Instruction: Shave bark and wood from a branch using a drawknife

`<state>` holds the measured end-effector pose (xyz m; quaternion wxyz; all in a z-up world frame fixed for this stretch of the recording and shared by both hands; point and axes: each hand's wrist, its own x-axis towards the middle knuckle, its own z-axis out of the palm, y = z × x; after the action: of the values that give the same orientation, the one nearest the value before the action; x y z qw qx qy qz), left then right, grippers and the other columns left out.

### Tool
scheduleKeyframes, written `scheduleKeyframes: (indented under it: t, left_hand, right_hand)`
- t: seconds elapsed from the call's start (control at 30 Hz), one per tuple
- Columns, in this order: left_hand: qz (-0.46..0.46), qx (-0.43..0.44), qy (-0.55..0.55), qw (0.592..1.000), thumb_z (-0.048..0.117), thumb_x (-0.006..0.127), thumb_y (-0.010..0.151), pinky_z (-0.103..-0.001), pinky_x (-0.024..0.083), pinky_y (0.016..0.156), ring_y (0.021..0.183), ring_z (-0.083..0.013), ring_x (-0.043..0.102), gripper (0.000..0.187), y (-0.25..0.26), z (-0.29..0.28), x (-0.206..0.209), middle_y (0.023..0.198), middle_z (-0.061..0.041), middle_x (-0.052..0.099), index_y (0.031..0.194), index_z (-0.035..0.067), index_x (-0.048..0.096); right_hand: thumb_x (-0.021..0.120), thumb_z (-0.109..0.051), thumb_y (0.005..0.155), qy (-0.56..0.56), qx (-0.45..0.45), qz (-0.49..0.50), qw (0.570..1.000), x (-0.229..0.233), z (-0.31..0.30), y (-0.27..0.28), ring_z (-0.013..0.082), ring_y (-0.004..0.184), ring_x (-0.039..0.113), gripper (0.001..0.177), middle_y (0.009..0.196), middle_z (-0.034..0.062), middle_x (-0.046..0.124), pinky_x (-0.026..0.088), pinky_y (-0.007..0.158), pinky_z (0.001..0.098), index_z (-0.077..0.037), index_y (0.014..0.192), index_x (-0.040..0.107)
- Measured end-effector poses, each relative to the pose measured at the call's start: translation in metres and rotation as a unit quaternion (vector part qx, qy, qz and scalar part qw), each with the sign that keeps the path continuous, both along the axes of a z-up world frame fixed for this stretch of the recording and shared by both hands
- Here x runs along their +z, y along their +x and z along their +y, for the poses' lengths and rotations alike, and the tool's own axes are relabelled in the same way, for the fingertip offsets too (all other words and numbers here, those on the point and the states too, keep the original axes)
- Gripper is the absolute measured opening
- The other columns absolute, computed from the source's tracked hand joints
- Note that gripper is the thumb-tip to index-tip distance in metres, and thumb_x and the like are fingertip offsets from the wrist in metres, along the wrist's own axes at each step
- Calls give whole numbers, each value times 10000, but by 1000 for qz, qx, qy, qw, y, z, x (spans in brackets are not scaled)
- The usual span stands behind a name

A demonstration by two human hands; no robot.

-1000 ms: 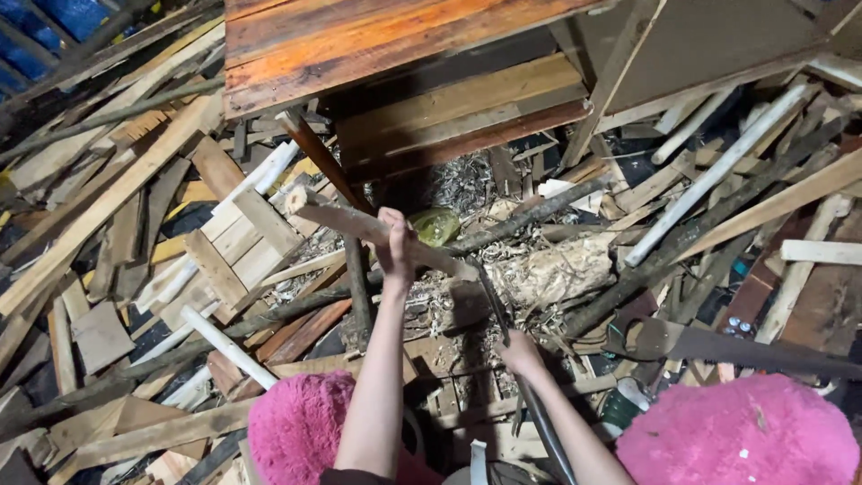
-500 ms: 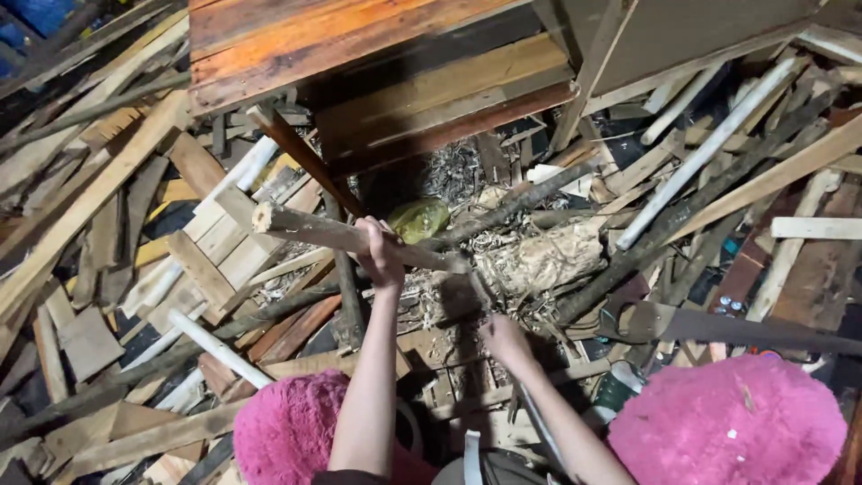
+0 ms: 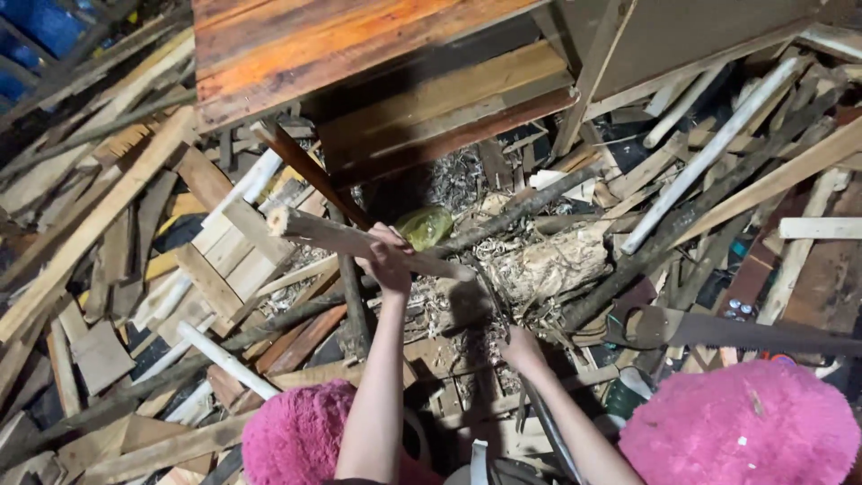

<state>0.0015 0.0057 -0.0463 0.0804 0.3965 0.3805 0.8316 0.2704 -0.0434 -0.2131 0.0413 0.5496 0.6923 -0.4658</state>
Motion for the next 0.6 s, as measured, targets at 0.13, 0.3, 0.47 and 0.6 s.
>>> scheduleKeyframes:
  t: [0.13, 0.3, 0.47, 0.6]
  left_hand:
    - [-301, 157, -154, 928, 43, 566, 952, -523, 577, 652, 718, -388, 593, 249, 31, -1, 11, 819, -221, 501, 1025, -87, 367]
    - [-150, -15, -107, 983, 442, 581, 1052, -217, 489, 655, 671, -104, 592, 331, 23, -7, 6, 832, -35, 677, 997, 120, 634]
    - [-113, -58, -50, 991, 497, 380, 1091, -232, 353, 378, 369, -147, 462, 558, 20, -6, 0, 562, -47, 448, 757, 75, 530]
    - [-79, -71, -50, 993, 450, 400, 1089, -222, 361, 381, 355, -151, 479, 531, 13, 6, 1, 535, -74, 455, 747, 62, 523]
  right_hand:
    - [685, -331, 879, -4, -16, -16, 1000, -46, 5, -1, 378, 1029, 744, 328, 971, 192, 779, 607, 810, 507, -58, 1047, 757]
    - [606, -261, 874, -25, -62, 53, 996, -13, -2, 1, 284, 586, 736, 267, 731, 165, 744, 609, 626, 420, -38, 918, 745]
    - [543, -227, 956, 12, 11, 85, 996, 130, -28, -19, 444, 970, 727, 237, 957, 246, 743, 602, 817, 543, -76, 1038, 706]
    - [541, -240, 931, 23, -1, 34, 999, 61, -15, -20, 389, 933, 750, 248, 855, 177, 765, 614, 766, 476, -123, 948, 759]
